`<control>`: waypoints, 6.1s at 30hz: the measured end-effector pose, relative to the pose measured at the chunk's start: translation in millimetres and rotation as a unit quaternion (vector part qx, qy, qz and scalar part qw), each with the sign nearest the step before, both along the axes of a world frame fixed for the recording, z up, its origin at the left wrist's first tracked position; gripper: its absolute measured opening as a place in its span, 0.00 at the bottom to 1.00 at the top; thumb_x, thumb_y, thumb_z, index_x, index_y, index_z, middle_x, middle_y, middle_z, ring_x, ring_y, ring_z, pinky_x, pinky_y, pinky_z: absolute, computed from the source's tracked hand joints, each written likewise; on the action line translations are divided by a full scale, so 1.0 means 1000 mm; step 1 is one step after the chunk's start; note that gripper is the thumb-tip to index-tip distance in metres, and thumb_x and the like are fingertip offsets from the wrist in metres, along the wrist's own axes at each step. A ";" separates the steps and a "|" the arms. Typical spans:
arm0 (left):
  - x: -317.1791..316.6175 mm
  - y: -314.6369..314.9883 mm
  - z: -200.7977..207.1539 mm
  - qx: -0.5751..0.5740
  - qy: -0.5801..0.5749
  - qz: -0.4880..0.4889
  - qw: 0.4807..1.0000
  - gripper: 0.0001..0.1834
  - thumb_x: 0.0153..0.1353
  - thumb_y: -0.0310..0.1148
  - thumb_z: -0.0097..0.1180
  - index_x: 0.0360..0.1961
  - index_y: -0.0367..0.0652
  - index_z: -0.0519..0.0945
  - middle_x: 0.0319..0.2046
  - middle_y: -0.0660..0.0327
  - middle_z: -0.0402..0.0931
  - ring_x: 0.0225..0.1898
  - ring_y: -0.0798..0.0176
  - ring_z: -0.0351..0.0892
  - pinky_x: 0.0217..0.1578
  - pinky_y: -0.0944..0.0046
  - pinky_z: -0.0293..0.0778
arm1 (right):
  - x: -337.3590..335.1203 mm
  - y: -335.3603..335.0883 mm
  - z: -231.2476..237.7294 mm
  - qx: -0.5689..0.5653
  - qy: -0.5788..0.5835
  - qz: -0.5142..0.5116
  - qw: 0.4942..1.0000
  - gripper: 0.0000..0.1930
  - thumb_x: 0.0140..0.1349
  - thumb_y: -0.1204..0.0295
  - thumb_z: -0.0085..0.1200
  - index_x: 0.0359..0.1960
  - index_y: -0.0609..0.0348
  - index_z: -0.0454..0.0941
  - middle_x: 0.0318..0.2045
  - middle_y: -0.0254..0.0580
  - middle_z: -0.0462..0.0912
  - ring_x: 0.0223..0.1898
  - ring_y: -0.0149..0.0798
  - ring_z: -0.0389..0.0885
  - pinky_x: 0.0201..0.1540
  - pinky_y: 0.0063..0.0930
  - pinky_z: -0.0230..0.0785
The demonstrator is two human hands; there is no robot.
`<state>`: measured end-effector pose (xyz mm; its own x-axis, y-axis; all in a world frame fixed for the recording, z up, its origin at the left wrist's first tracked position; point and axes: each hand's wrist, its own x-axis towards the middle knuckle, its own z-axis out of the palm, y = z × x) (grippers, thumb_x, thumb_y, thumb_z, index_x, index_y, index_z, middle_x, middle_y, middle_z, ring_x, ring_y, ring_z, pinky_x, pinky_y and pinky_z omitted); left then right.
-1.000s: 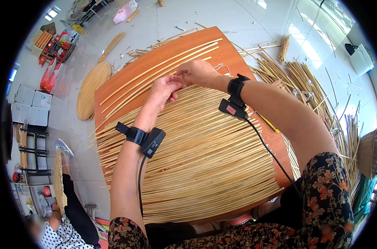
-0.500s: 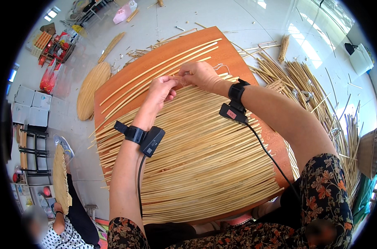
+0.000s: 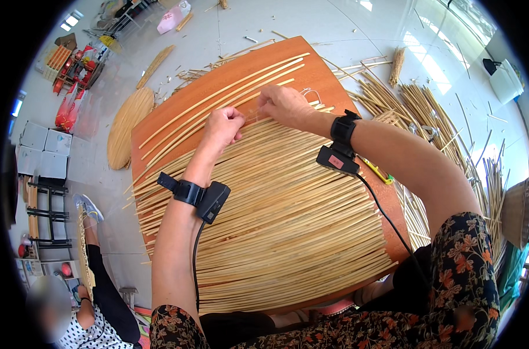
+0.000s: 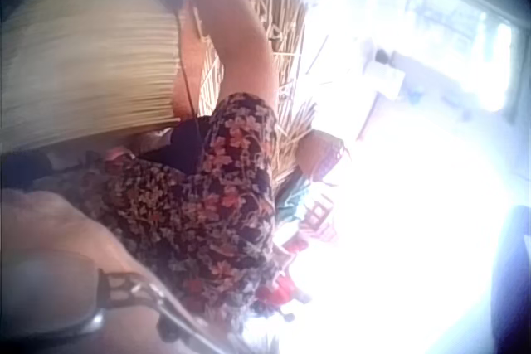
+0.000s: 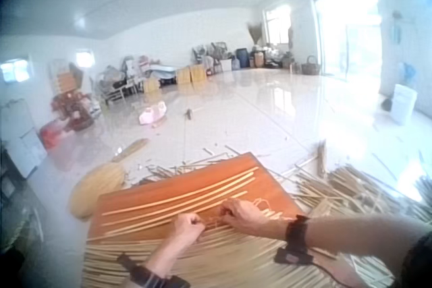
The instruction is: The person weaves thin wooden sticks into a flat mat using a white string. They tie the string to secure the sticks, pull it tight, and occasionally adjust the sticks. The person also handles a spool of thread and adjusts their camera mount.
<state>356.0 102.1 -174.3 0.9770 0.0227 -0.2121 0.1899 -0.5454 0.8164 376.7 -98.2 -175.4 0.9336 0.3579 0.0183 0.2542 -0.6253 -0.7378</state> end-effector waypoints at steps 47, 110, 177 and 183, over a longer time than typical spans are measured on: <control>0.006 -0.017 -0.010 -0.167 0.013 0.038 0.985 0.03 0.70 0.28 0.47 0.39 0.42 0.73 0.23 0.65 0.73 0.19 0.73 0.70 0.15 0.72 0.62 | 0.020 0.001 -0.010 0.118 0.154 0.141 0.971 0.04 0.63 0.75 0.51 0.36 0.61 0.76 0.28 0.35 0.81 0.31 0.26 0.75 0.35 0.23 0.70; 0.001 -0.012 -0.008 -0.220 0.120 -0.011 0.968 0.11 0.69 0.29 0.53 0.48 0.37 0.82 0.33 0.62 0.83 0.21 0.71 0.79 0.18 0.74 0.75 | 0.013 0.006 -0.021 0.015 -0.215 0.107 0.971 0.05 0.56 0.75 0.60 0.34 0.57 0.77 0.34 0.40 0.79 0.35 0.46 0.82 0.37 0.36 0.75; 0.009 -0.003 0.004 0.143 -0.319 -0.141 0.926 0.07 0.63 0.26 0.57 0.39 0.36 0.83 0.36 0.56 0.81 0.22 0.62 0.83 0.26 0.65 0.76 | 0.027 0.028 0.007 0.135 0.355 0.046 0.924 0.07 0.61 0.76 0.56 0.38 0.67 0.80 0.29 0.43 0.81 0.27 0.35 0.85 0.26 0.23 0.80; 0.012 -0.001 -0.002 0.034 -0.249 -0.102 0.963 0.09 0.66 0.29 0.56 0.41 0.35 0.84 0.39 0.55 0.84 0.22 0.67 0.83 0.20 0.68 0.74 | 0.027 0.018 0.011 0.169 0.395 0.092 0.898 0.06 0.65 0.75 0.55 0.38 0.66 0.79 0.30 0.43 0.81 0.30 0.35 0.85 0.31 0.24 0.81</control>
<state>368.4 101.4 -176.3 0.9431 -0.1821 0.2783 -0.3314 -0.5850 0.7403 403.6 -79.9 -164.3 0.6287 0.6065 -0.4867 -0.3557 -0.3322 -0.8736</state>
